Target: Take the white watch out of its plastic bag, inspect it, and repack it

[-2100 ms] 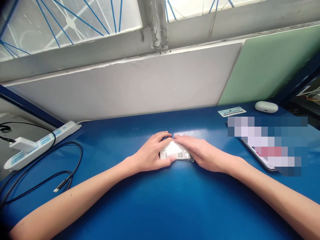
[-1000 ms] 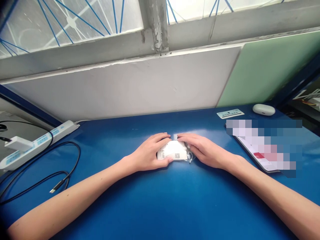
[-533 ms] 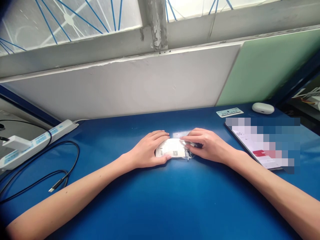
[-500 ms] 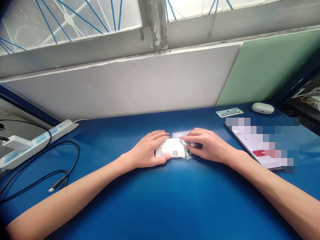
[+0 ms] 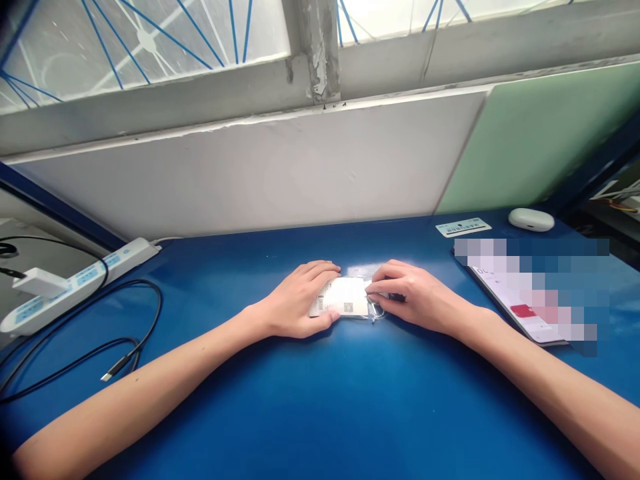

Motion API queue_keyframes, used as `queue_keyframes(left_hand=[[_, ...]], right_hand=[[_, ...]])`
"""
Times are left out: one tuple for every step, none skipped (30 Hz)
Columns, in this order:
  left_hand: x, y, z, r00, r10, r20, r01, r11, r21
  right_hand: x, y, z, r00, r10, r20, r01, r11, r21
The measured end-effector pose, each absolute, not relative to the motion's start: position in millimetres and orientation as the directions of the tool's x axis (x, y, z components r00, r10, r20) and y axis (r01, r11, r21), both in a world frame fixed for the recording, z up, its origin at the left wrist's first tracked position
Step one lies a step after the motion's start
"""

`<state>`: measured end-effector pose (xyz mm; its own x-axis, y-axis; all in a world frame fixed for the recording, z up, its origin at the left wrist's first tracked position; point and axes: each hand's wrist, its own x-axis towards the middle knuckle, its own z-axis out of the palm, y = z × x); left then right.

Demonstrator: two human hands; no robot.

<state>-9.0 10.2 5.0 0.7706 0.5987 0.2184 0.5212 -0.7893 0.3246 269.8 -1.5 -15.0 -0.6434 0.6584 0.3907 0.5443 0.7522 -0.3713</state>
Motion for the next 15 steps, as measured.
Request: queue_keyframes(left_hand=[[-9.0, 9.6, 4.8, 0.772, 0.599, 0.214, 0.522, -0.788, 0.325], [-8.9, 9.1, 4.5, 0.772, 0.601, 0.209, 0.524, -0.786, 0.328], [-8.8, 8.9, 4.0, 0.771, 0.604, 0.204, 0.526, -0.783, 0.331], [-8.7, 9.0, 3.4, 0.768, 0.608, 0.199, 0.53, -0.779, 0.335], [-8.6, 9.2, 2.6, 0.765, 0.614, 0.197, 0.534, -0.774, 0.339], [-8.6, 9.6, 1.7, 0.761, 0.617, 0.199, 0.536, -0.772, 0.342], [-8.6, 10.0, 0.6, 0.758, 0.62, 0.205, 0.536, -0.77, 0.346], [-8.7, 10.4, -0.5, 0.755, 0.62, 0.213, 0.535, -0.77, 0.348], [-8.8, 10.6, -1.5, 0.752, 0.62, 0.222, 0.532, -0.771, 0.351], [-8.9, 10.6, -2.5, 0.749, 0.62, 0.233, 0.529, -0.771, 0.354], [-9.0, 10.5, -3.3, 0.745, 0.621, 0.244, 0.526, -0.772, 0.357], [-9.0, 10.3, -3.8, 0.741, 0.622, 0.254, 0.524, -0.772, 0.361], [-9.0, 9.9, -4.1, 0.737, 0.624, 0.26, 0.524, -0.77, 0.364], [-9.0, 9.5, -4.2, 0.732, 0.628, 0.263, 0.526, -0.767, 0.368], [-8.9, 9.2, -4.2, 0.728, 0.632, 0.265, 0.528, -0.764, 0.37]], right_hand=[[269.3, -2.2, -14.8, -0.644, 0.663, 0.382, 0.548, 0.748, -0.375], [269.0, -2.7, -14.5, -0.644, 0.667, 0.374, 0.552, 0.744, -0.376], [268.8, -3.1, -14.1, -0.644, 0.67, 0.369, 0.555, 0.742, -0.377], [268.7, -3.3, -13.6, -0.645, 0.672, 0.365, 0.558, 0.74, -0.376], [268.6, -3.4, -13.2, -0.645, 0.674, 0.361, 0.562, 0.737, -0.375], [268.5, -3.5, -12.8, -0.645, 0.676, 0.356, 0.566, 0.736, -0.371], [268.3, -3.6, -12.6, -0.647, 0.676, 0.354, 0.569, 0.736, -0.366], [268.2, -3.6, -12.7, -0.648, 0.674, 0.354, 0.571, 0.738, -0.359], [268.0, -3.7, -13.0, -0.651, 0.672, 0.354, 0.574, 0.74, -0.351], [267.9, -3.7, -13.7, -0.654, 0.668, 0.355, 0.575, 0.744, -0.341], [267.8, -3.8, -14.7, -0.659, 0.663, 0.356, 0.574, 0.749, -0.331], [267.7, -3.9, -15.7, -0.664, 0.657, 0.358, 0.573, 0.754, -0.321], [267.5, -4.1, -16.7, -0.662, 0.654, 0.366, 0.577, 0.757, -0.307], [267.1, -4.3, -17.5, -0.654, 0.651, 0.386, 0.585, 0.758, -0.289], [266.7, -4.7, -18.1, -0.64, 0.648, 0.412, 0.595, 0.758, -0.268]])
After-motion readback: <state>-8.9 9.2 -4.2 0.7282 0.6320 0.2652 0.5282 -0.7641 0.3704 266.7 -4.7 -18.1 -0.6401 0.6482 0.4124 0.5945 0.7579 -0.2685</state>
